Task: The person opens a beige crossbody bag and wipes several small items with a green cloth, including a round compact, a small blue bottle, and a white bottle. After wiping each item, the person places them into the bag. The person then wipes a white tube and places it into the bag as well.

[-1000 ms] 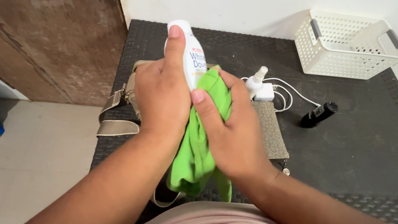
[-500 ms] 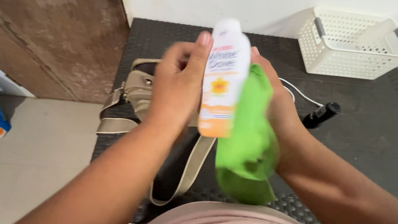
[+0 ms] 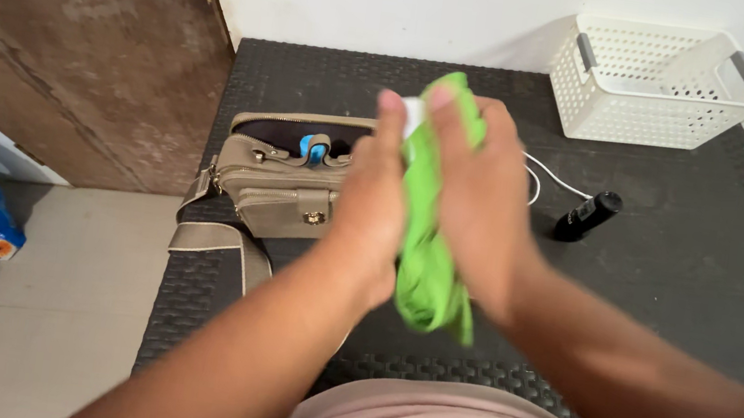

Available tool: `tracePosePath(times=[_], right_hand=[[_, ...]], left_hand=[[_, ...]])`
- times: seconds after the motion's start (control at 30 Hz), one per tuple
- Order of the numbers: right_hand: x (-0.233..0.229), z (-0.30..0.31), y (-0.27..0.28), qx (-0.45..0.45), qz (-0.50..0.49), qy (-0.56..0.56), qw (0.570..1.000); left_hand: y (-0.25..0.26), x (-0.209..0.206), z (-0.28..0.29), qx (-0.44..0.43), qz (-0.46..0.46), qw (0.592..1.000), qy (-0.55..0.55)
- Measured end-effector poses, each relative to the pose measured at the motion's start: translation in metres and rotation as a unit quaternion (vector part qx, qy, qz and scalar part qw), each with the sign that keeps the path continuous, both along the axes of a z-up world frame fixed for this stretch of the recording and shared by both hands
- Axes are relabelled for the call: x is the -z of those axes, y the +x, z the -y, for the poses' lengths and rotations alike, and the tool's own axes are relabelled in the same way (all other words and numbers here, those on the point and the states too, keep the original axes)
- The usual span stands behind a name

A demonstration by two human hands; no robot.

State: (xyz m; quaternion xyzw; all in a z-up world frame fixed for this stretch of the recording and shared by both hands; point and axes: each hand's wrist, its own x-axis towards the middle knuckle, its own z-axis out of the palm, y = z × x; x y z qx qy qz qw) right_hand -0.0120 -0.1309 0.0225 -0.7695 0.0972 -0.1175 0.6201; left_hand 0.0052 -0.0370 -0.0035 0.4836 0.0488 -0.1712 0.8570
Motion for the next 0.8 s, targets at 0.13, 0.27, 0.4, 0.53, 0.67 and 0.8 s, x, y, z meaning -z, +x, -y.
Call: tracePosePath(times=[0.13, 0.27, 0.4, 0.53, 0.67, 0.8], right_hand=[[0.027, 0.011, -0.022, -0.105, 0.366, -0.306, 0.872], [0.035, 0.023, -0.004, -0.122, 0.280, -0.195, 0.932], [0.020, 0.024, 0.015, -0.042, 0.141, -0.084, 0.986], [0.021, 0.032, -0.020, -0.163, 0.382, -0.320, 0.852], [0.028, 0.035, -0.023, -0.214, 0.377, -0.285, 0.855], [0.029, 0.026, 0.007, -0.133, 0.190, -0.089, 0.969]], left_hand=[[0.015, -0.003, -0.015, 0.067, -0.101, 0.984, -0.129], [0.017, -0.003, -0.015, 0.087, -0.141, 0.983, -0.077], [0.010, -0.009, -0.002, 0.088, -0.098, 0.982, -0.136], [0.008, -0.011, -0.013, 0.073, -0.133, 0.979, -0.134], [0.009, -0.006, -0.022, 0.031, -0.176, 0.980, -0.091], [0.003, 0.001, -0.016, 0.073, -0.112, 0.981, -0.140]])
